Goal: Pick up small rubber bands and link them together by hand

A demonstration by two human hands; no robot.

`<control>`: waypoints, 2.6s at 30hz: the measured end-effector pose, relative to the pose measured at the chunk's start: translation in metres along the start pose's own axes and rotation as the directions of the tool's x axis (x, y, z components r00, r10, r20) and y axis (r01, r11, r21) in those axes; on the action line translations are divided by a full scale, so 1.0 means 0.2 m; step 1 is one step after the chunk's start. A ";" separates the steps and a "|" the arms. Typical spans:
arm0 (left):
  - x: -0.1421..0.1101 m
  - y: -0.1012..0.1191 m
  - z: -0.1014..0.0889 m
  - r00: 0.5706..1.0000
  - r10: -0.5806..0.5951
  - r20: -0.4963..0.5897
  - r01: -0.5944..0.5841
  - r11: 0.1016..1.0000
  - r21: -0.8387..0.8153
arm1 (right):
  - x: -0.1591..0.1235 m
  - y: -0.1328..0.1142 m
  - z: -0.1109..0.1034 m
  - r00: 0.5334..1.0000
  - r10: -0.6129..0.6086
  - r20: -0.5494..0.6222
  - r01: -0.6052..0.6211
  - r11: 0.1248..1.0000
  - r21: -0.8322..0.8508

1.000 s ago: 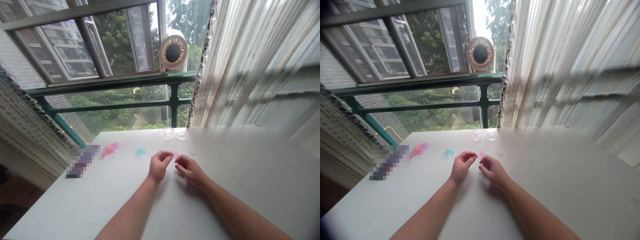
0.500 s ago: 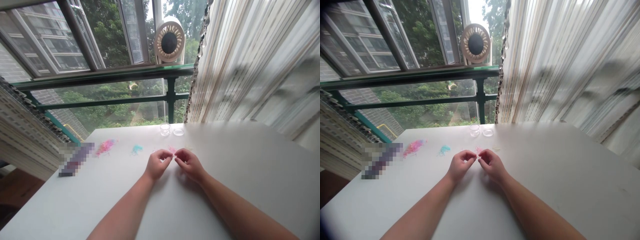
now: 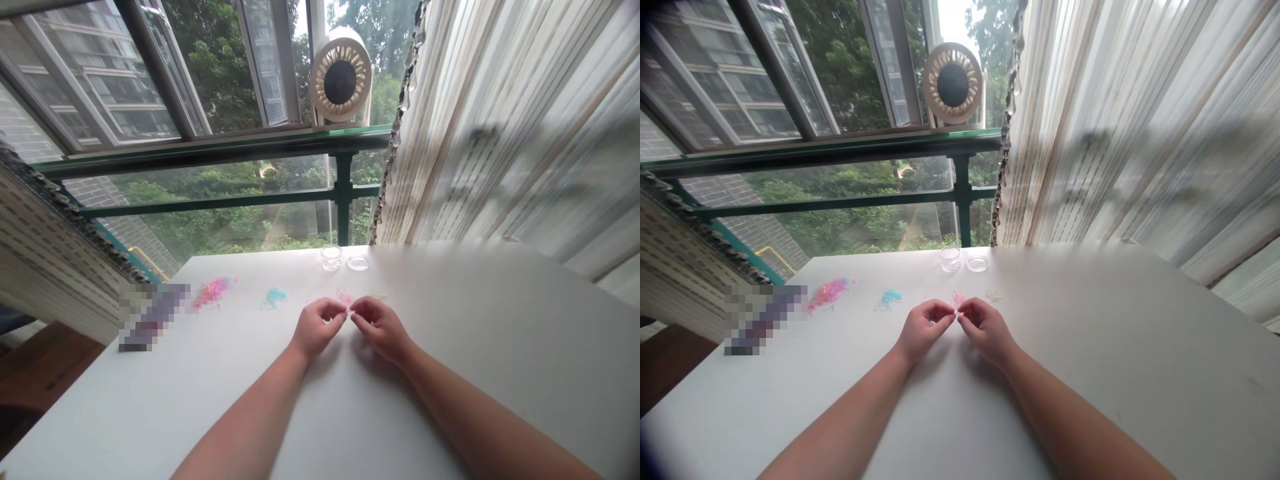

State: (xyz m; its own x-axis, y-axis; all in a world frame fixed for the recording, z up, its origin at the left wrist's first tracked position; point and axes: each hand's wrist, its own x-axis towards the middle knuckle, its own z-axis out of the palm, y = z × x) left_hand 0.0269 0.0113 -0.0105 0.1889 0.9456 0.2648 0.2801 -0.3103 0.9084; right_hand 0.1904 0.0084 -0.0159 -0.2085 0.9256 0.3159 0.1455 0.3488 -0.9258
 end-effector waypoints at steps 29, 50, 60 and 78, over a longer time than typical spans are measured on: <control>0.00 0.02 0.00 0.999 0.048 0.009 -0.049 0.993 0.110 | 0.01 0.00 -0.01 0.999 -0.027 -0.020 0.026 0.998 -0.056; 0.00 0.04 -0.01 0.999 0.047 0.012 -0.048 0.995 0.084 | 0.00 0.01 -0.01 1.000 -0.012 -0.004 0.012 0.999 -0.050; 0.00 0.04 -0.01 0.999 0.042 0.022 -0.044 0.996 0.080 | 0.00 -0.01 -0.02 1.000 -0.021 -0.002 0.021 0.995 -0.097; 0.00 0.04 -0.01 0.999 0.050 0.012 -0.051 0.997 0.064 | 0.01 -0.01 -0.02 1.000 -0.007 -0.027 0.004 0.994 -0.109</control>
State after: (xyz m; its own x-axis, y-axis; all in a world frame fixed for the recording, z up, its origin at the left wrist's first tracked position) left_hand 0.0276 0.0098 -0.0025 0.2140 0.9277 0.3058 0.3298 -0.3633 0.8713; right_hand 0.1941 0.0107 -0.0124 -0.1831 0.9269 0.3275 0.2493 0.3661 -0.8966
